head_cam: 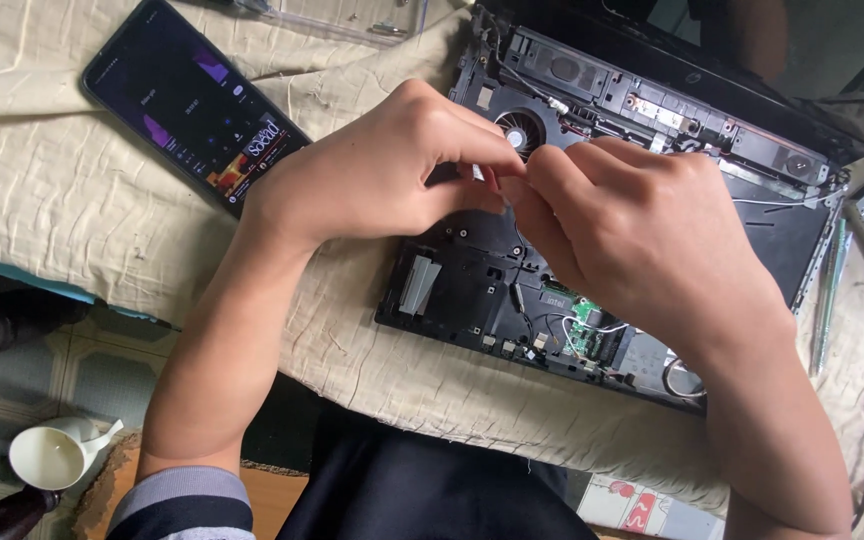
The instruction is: Assembling or repairing internal laptop components by routing wires and securing connectors using a small plastic tool.
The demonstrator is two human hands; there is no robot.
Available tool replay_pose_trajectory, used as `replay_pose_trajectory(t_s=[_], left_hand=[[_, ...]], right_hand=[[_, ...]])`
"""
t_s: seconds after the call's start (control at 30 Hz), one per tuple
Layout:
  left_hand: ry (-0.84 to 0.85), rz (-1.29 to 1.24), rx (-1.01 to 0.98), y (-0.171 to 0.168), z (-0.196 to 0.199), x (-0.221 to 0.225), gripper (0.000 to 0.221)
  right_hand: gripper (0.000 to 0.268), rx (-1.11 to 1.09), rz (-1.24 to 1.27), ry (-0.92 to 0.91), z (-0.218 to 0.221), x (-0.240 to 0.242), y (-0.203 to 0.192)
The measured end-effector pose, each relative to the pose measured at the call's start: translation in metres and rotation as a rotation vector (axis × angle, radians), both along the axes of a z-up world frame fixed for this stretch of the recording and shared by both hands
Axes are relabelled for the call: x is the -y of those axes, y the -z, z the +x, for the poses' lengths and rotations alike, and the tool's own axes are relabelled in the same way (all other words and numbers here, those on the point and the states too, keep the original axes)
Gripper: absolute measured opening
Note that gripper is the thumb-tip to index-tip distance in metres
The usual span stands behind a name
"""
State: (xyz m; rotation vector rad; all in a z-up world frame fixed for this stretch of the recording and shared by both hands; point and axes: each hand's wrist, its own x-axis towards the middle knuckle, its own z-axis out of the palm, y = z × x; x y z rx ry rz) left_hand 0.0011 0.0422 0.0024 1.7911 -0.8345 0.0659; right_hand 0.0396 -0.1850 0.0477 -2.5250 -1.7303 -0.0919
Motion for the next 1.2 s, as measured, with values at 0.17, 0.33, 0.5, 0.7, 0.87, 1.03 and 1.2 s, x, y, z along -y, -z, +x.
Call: replay_pose_trajectory(t_s=[0.17,0.33,0.5,0.7,0.87,1.03,1.2], left_hand=[[-0.063,-0.026,0.052,0.002,0.000,0.001,0.028],[0.010,-0.014,0.024,0.003,0.000,-0.003,0.027],[0.018,0.066,-0.053,0.004,-0.002,-0.010,0.030],[-0.084,-0.028,-0.105,-0.003,-0.003,-0.004,0.032],[-0.077,-0.003,0.008,0.000,-0.001,-0.002,0.028],[-0.029,-0.008,-0.051,0.001,-0.001,-0.001,0.011],[-0.038,0.008,-0.061,-0.003,-0.003,-0.002,0.019]], right_hand=[[0.047,0.197,-0.090,0.066,-0.006,-0.002,0.001],[0.036,0.147,-0.098,-0.075,-0.003,-0.010,-0.025],[0.032,0.285,-0.172,-0.192,-0.004,-0.019,-0.030],[0.041,0.106,-0.069,-0.049,-0.002,-0.018,-0.011],[0.044,0.072,0.028,-0.058,0.001,-0.015,-0.017],[0.012,-0.159,0.128,-0.195,0.001,-0.008,-0.030],[0.019,-0.178,0.140,-0.102,-0.006,-0.010,-0.017]])
